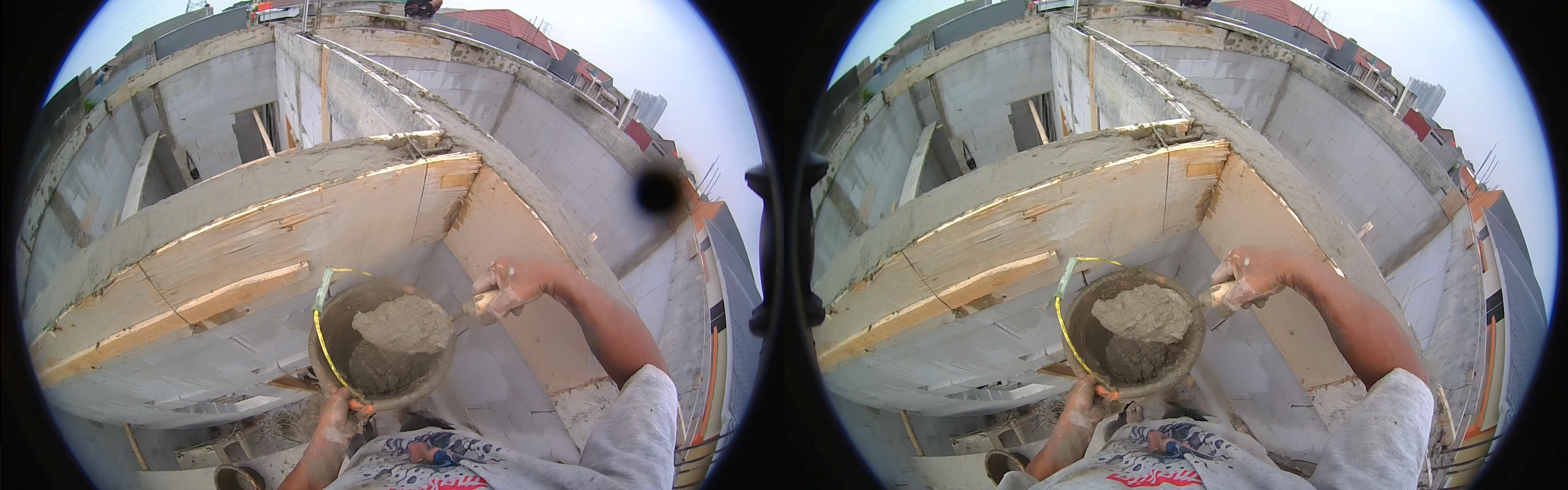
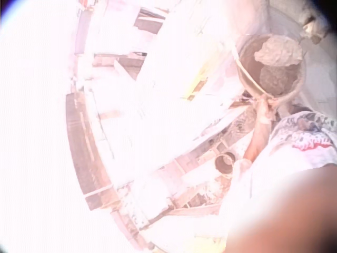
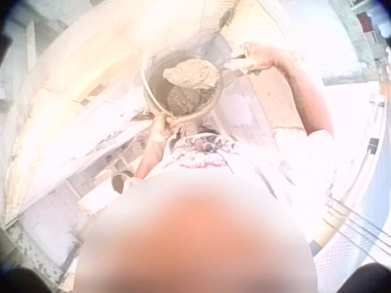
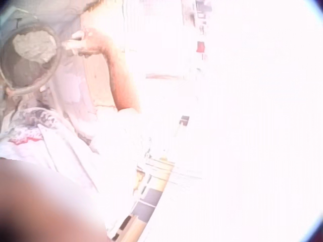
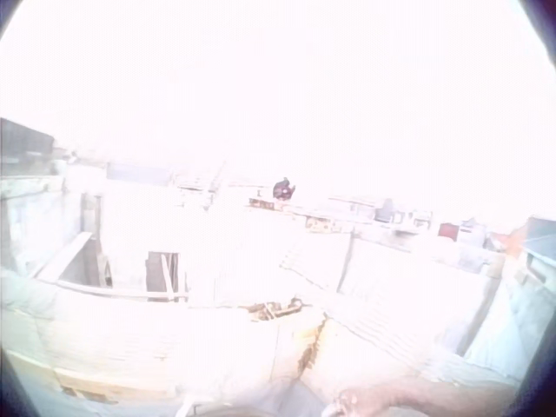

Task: The person scoops wet cement from a bucket with a trowel and spreads it along a wooden formwork edge on a rooftop. They repeatedly pour and smooth the cement to fill gaps and level the surface.

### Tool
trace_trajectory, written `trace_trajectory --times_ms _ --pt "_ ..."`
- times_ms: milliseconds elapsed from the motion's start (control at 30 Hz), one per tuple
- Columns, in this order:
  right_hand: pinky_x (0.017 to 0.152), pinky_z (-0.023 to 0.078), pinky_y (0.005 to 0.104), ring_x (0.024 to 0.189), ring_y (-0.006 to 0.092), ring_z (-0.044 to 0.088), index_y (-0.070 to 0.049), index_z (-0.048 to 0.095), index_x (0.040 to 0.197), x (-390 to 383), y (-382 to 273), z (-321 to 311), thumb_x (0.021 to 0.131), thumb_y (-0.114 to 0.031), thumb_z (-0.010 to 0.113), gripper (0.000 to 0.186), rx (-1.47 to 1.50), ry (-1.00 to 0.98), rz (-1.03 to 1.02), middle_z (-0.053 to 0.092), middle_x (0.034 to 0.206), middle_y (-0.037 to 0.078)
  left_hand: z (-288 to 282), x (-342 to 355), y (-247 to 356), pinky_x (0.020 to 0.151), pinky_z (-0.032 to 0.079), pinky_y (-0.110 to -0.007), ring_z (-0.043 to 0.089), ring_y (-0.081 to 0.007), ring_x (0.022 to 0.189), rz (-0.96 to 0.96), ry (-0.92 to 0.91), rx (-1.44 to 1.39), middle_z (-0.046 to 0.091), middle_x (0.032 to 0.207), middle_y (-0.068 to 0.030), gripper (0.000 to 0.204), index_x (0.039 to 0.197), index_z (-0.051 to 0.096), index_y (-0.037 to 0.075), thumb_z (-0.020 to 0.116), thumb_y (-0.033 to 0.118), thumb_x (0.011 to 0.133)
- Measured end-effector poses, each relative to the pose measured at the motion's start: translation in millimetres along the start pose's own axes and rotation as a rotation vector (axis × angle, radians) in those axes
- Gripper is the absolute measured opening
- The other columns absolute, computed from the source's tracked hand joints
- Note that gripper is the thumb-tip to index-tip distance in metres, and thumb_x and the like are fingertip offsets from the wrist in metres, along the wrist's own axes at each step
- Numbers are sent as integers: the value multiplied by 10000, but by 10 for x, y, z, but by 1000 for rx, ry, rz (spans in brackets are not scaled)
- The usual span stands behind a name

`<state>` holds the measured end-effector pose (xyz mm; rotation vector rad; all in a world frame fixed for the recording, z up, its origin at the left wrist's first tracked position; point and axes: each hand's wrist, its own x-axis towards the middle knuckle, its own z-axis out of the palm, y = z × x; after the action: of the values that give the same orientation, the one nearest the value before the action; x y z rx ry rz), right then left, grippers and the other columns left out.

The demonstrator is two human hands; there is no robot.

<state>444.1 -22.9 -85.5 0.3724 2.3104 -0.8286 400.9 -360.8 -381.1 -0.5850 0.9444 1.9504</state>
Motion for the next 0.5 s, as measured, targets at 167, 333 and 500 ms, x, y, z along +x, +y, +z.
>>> trace_trajectory --times_ms 167,333,500 --pt "539 533 273 593 141 627 -32 701 929 -534 56 -708 726 -221 715 278 32 88 -64 637 710 45 406 7 -24 730 605 -436 660 -319 874 -105 41 73 611 1030 -200 283 1195 479 -50 390 128 994" --pt "445 482 276 516 127 603 -23 708 907 -820 255 -1620 710 -301 786 349 233 246 -109 625 647 44 639 60 -165 542 608 -416 668 -313 661 -74 145 70 589 882 -185 232 1109 465 -75 426 100 963" --pt "526 521 297 569 148 624 -26 710 949 -679 387 -2360 693 -288 784 373 -90 611 -228 672 733 85 486 219 -306 460 584 -377 639 -281 561 -39 244 28 554 822 -148 230 1095 464 -77 434 107 961"
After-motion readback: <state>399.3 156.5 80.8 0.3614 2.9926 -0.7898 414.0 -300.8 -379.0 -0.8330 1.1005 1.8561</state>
